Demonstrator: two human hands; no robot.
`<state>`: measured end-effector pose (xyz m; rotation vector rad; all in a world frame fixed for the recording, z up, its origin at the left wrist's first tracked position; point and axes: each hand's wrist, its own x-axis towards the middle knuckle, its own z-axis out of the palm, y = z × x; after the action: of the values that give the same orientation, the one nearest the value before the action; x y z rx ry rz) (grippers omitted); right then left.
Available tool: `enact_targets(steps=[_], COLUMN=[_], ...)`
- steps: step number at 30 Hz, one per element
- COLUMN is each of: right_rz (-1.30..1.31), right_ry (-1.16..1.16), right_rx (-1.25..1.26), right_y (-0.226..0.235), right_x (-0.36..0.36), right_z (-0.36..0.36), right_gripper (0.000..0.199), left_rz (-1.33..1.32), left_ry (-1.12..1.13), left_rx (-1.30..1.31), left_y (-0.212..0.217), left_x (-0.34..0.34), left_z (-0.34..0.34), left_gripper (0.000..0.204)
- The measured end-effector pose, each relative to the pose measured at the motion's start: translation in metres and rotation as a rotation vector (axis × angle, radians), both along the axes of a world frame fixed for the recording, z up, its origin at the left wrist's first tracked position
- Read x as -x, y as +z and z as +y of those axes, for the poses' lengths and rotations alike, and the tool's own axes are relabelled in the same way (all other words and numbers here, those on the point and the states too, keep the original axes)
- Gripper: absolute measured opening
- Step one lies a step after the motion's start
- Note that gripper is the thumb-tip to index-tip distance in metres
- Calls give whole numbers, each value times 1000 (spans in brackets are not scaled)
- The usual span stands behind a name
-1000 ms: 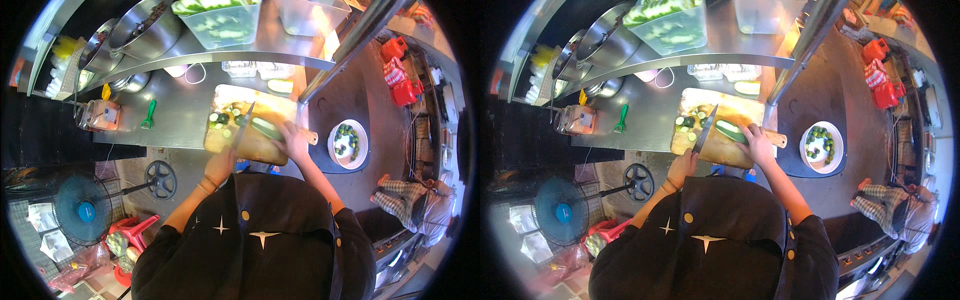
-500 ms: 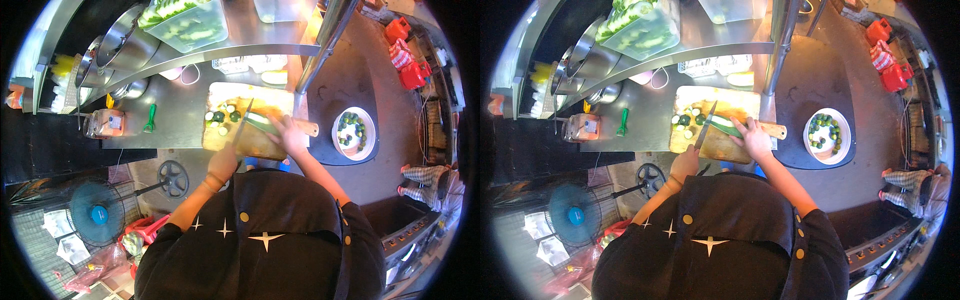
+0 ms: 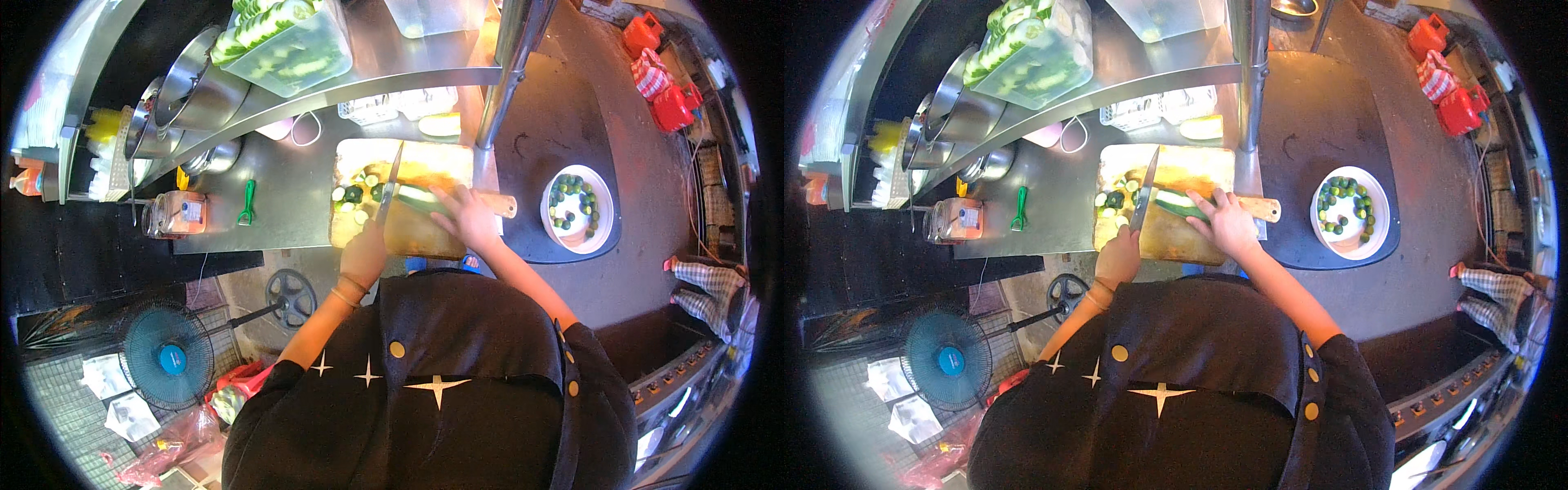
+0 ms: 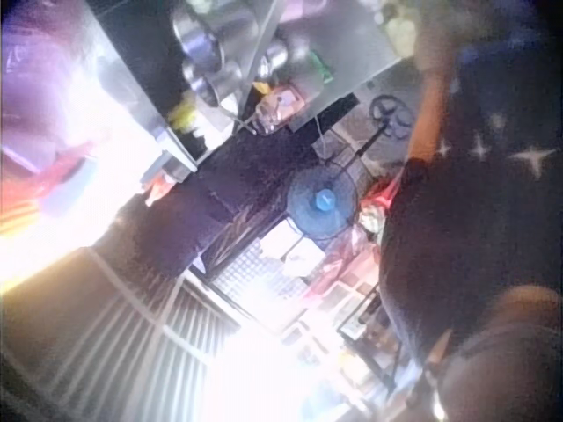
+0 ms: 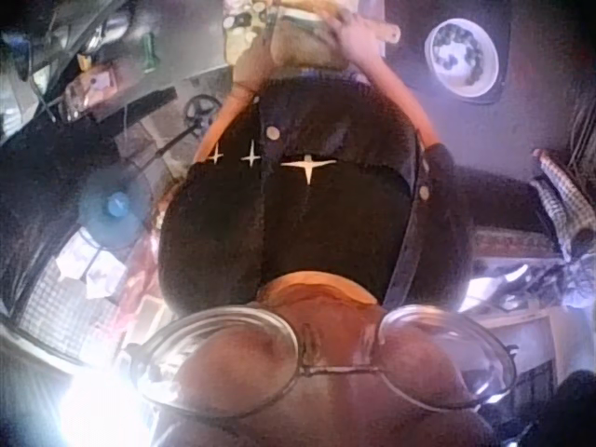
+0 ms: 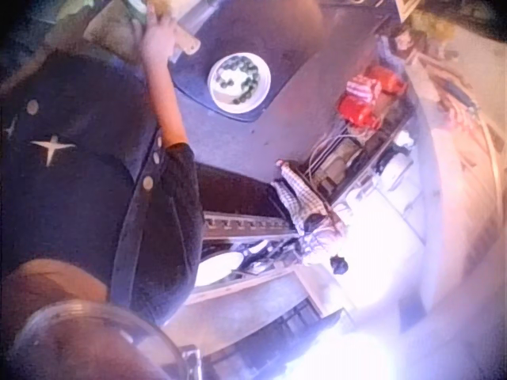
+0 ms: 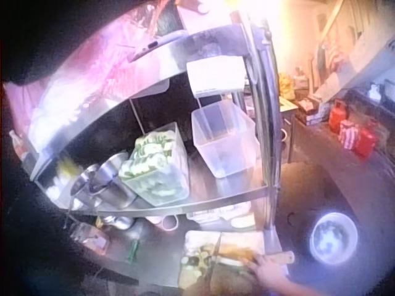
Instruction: The person slices cucumbers into thin rounds on a cutting board using a knife. They repeatedly transfer the sliced cucumber pieces into a clear plastic container on the shelf above.
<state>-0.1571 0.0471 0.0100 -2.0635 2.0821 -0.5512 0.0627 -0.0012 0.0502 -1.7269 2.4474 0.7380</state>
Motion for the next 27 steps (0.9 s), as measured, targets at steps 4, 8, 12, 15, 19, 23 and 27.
enact_targets(steps=[4, 8, 12, 15, 19, 23, 27], right_rz=[-27, -18, -3, -3, -10, -5, 4], right_ry=[5, -4, -1, -1, -2, -2, -9], right_rx=[-14, -1, 41, 15, -15, -33, -3], right_y=[-5, -4, -6, -2, -2, -3, -2], right_x=[1, -1, 0, -1, -2, 1, -1], right_z=[-2, -1, -1, 0, -2, -1, 0], right_gripper=[50, 48, 49, 49, 49, 49, 49], left_rz=[-46, -58, -57, -28, -42, -89, -110], left_ry=[38, 89, 92, 89, 26, 54, 55], left_rx=[-32, -63, -92, -104, -77, -82, -137], left_y=[-9, -10, -4, -11, -41, -25, 11], left_x=[-6, -11, -14, -13, 2, 6, 3], left_z=[10, 18, 22, 20, 13, 8, 16], left_gripper=[26, 26, 27, 28, 29, 28, 26])
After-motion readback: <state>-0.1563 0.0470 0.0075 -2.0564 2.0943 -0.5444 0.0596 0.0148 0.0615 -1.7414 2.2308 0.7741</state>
